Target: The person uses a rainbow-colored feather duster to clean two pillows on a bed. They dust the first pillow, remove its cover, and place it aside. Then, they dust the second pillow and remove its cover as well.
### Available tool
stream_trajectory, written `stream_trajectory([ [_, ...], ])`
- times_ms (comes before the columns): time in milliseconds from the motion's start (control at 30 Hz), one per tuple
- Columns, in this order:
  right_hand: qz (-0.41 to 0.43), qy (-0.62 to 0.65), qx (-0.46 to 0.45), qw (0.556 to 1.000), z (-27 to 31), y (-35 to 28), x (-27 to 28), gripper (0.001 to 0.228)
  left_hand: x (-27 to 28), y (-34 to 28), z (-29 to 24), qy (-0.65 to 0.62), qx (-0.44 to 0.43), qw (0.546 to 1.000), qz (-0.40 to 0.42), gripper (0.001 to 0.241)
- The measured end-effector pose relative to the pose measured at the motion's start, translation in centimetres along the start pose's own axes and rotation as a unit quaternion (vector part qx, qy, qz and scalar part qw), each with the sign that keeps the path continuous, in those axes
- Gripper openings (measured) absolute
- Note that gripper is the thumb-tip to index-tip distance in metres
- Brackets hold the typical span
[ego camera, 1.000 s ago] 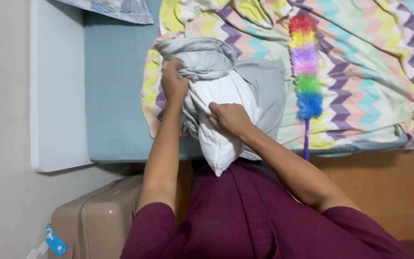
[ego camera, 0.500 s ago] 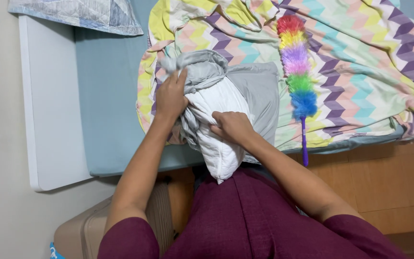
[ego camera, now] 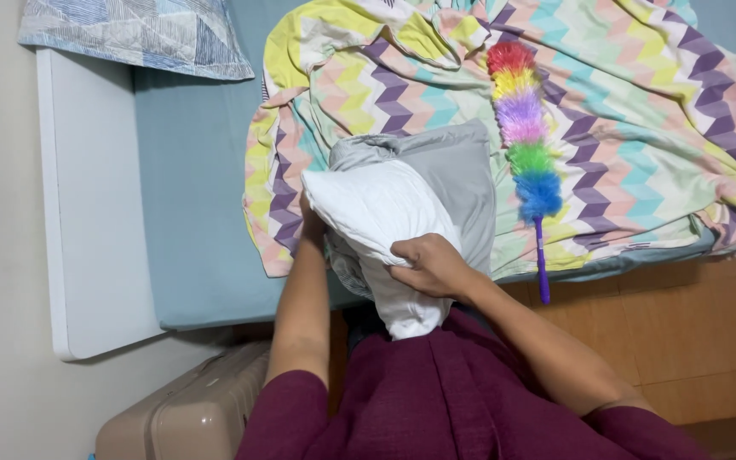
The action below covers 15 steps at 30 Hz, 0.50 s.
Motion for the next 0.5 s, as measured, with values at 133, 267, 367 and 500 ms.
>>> stream_trajectory([
  [133,-0.041,0.076,0.020,0.996,2.1,0.1,7.1,0.032,-1.2,0.9,-0.3,0.013,0.037,0.999,-0.032,0.041],
  [267,-0.237,0.212,-0.039,0.947,-4.6,-0.8,13.0,0.009,-3.4,1.7,-0.6,0.030,0.072,0.996,-0.050,0.049],
  [367,-0.400,0.250,-0.110,0.875,-16.1,-1.1,15.3,0.016,-4.9,1.6,-0.7,0.039,0.099,0.992,-0.072,0.056],
  [500,-0.535,0.279,-0.155,0.782,-30.7,-5.5,17.3,0.019,-12.1,-5.6,-3.3,0.116,0.080,0.988,-0.062,0.095],
])
Point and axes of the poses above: each hand's wrist, its own y-axis towards the middle knuckle, its own x-axis out of the back of the hand, z = x × y, the point moved 5 cm from there along y, towards the middle knuckle, and after that the axes turned 4 degrees about -y, right-handed, at the moved point
